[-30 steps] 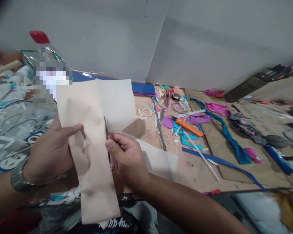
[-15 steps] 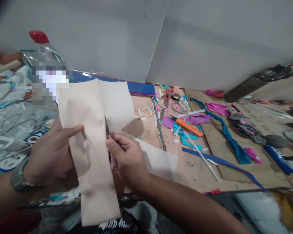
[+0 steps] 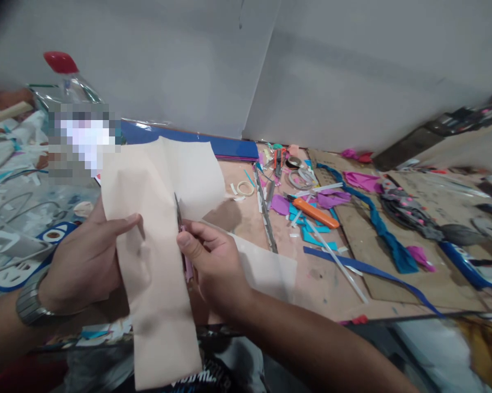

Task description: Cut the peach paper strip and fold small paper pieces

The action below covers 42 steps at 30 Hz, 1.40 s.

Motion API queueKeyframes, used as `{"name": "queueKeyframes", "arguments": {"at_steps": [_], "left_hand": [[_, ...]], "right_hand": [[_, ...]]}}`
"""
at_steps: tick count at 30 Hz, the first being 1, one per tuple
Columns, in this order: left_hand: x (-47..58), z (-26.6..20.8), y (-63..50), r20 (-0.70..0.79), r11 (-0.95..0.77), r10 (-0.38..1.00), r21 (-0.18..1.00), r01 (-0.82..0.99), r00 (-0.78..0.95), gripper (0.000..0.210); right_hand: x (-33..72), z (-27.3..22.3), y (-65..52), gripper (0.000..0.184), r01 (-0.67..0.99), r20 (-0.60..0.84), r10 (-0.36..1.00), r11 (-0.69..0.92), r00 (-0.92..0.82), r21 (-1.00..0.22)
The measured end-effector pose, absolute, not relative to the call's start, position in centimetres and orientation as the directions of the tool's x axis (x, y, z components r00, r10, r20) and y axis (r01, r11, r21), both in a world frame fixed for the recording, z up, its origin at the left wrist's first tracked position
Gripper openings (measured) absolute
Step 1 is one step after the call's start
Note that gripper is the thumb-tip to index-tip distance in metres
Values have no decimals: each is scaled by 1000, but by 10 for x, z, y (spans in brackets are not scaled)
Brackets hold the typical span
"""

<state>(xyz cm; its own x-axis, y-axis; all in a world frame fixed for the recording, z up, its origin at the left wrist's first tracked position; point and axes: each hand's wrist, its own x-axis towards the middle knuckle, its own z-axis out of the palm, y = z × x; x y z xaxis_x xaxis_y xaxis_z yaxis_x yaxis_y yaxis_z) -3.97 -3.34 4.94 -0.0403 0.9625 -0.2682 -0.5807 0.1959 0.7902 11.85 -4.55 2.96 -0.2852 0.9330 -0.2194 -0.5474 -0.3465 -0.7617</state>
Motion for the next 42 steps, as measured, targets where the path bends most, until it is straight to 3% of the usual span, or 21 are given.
{"name": "queueKeyframes", "arguments": {"at_steps": [11, 15, 18, 28, 33, 42], "left_hand": [[-43, 58, -31, -313, 244, 950, 775, -583, -18, 76], [-48, 65, -27, -289, 249, 957, 752, -611, 35, 58], [-51, 65, -24, -261, 244, 964, 797, -553, 50, 47], [-54, 61, -21, -206, 176, 978, 893, -414, -29, 48], [-57, 54, -19, -174, 157, 984, 943, -294, -34, 47], [-56, 53, -21, -145, 142, 989, 949, -282, 11, 45]], "right_hand": [[121, 26, -43, 31, -548, -185, 935, -329, -302, -769], [122, 22, -44, 35, -531, -169, 937, -314, -304, -787], [123, 21, -44, 37, -505, -168, 937, -310, -307, -806], [121, 19, -39, 25, -556, -79, 942, -260, -327, -789], [123, 18, -39, 30, -515, -74, 945, -238, -319, -823], [123, 16, -38, 35, -508, -114, 945, -264, -307, -820]]}}
